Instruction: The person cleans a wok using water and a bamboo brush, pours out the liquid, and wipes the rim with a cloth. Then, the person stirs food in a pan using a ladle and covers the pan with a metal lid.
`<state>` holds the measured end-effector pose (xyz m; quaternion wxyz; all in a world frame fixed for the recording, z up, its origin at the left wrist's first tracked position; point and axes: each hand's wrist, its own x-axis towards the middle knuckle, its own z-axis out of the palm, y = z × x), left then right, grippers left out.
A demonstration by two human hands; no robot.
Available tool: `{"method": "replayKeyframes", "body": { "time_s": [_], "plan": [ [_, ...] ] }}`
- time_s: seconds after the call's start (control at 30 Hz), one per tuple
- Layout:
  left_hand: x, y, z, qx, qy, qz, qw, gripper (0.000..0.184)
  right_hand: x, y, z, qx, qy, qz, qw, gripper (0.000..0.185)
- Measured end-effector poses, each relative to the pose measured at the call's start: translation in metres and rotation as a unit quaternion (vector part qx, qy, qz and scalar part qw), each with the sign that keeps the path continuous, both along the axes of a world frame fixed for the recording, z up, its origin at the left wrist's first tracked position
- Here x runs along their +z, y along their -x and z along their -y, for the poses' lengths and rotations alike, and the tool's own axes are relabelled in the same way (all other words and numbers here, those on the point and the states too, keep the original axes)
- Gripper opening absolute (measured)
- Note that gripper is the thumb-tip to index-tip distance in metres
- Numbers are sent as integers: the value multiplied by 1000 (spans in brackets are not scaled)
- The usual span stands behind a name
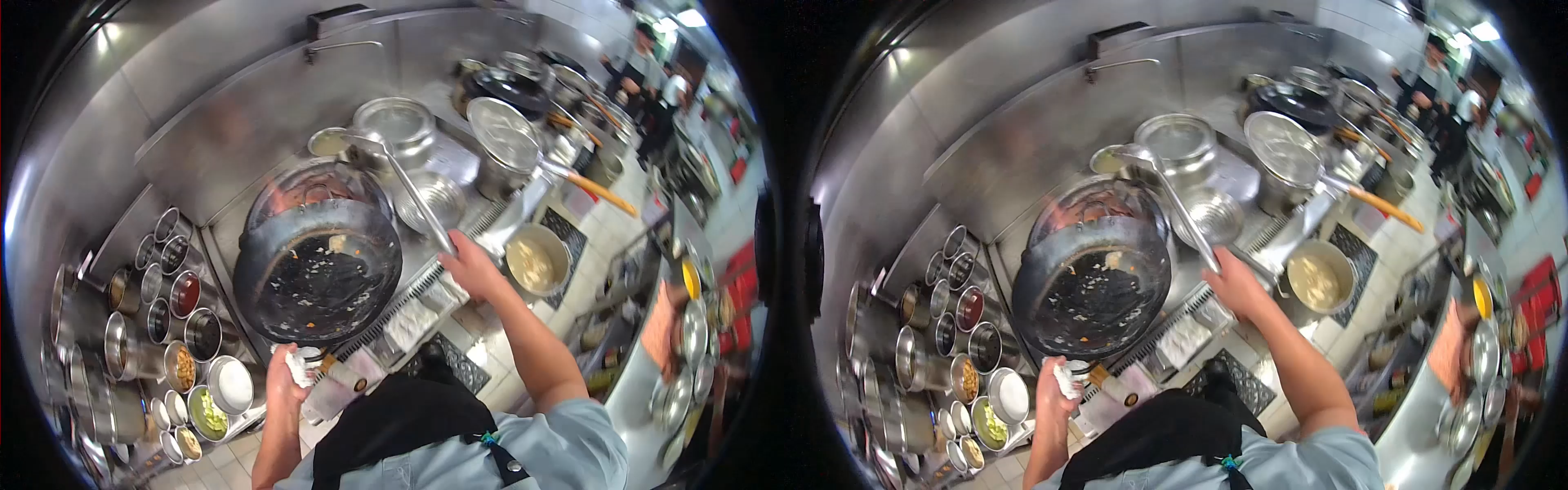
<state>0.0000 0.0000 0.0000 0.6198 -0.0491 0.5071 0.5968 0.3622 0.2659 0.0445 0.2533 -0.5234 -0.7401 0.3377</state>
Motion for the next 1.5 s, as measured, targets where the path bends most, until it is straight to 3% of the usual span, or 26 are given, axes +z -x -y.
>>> {"method": "replayKeyframes", "body": {
  "time_s": [0.03, 0.07, 0.1, 0.13, 0.2, 0.27, 0.37, 0.43, 0.5, 0.6, 0.63, 0.67, 0.7, 0.73, 0.83, 0.87, 1.07, 1.23, 1.27, 1.37, 1.4, 1.43, 1.47, 1.5],
  "plan": [
    [-5, -19, 2, 15, -6, 17, 1000, 18, 20, 8, -5, 20, -7, 4, 1000, 52],
    [-22, -37, 7, 35, -33, 17, 999, 18, 48, 23, -23, 9, 114, -21, 993, 48],
    [-19, -19, -46, 54, 5, -1, 999, 18, -1, 67, -135, 41, 82, 10, 996, 50],
    [-20, -36, -60, 72, 6, 12, 997, 19, 3, 88, -174, 55, 16, 46, 997, 50],
    [-28, -57, -106, 93, -19, 3, 995, 22, -10, 140, -284, 94, -8, 119, 988, 39],
    [-36, -69, -131, 89, -36, -31, 995, 23, -49, 183, -355, 128, -75, 186, 971, 35],
    [-35, -76, -149, 118, -26, -7, 993, 19, -8, 202, -353, 198, 91, 335, 917, 34],
    [-63, -79, -160, 156, -31, -38, 986, 24, -47, 164, -354, 121, -15, 192, 974, 41],
    [-68, -78, -171, 155, -34, -25, 987, 22, -71, 121, -335, 72, -136, 40, 987, 41],
    [-82, -79, -180, 148, -8, -33, 988, 21, -119, 93, -347, -68, -189, 60, 978, 32],
    [-85, -80, -179, 145, -10, -31, 989, 20, -120, 88, -351, -65, -38, -46, 996, 26],
    [-88, -82, -178, 141, -14, -29, 990, 20, -118, 82, -357, -60, 111, -151, 980, 20],
    [-89, -83, -185, 137, -26, -27, 990, 19, -100, 75, -367, -50, 249, -252, 934, 15],
    [-87, -83, -185, 139, -28, -19, 990, 12, -80, 69, -369, -41, 492, -439, 751, 10],
    [-78, -85, -185, 139, -14, -20, 990, 17, -39, 48, -331, 11, 628, -628, 460, 20],
    [-78, -84, -184, 125, -12, -31, 992, 23, -40, 44, -321, 65, 635, -648, 414, 14],
    [-59, -79, -153, -15, -38, -41, 998, 47, 30, 31, -193, 113, 630, -687, 345, 13],
    [-33, -63, -90, -143, -50, -19, 988, 42, 58, 36, -62, 92, 630, -711, 300, 22],
    [-27, -58, -76, -167, -68, -9, 984, 41, 55, 37, -37, 71, 629, -713, 300, 23],
    [-27, -40, -33, -210, -104, 15, 972, 33, 46, 44, 26, 47, 634, -661, 398, 20],
    [-20, -40, -22, -213, -106, -2, 971, 32, 34, 44, 42, 37, 598, -566, 566, 18],
    [-13, -40, -12, -220, -108, -19, 969, 31, 39, 55, 60, -34, 576, -448, 683, 22],
    [-11, -34, -3, -228, -108, -8, 968, 33, 4, 67, 65, -21, 531, -395, 749, 24],
    [-18, -29, 3, -237, -58, -33, 969, 31, 2, 79, 86, -50, 398, -252, 881, 40]
  ]
}}
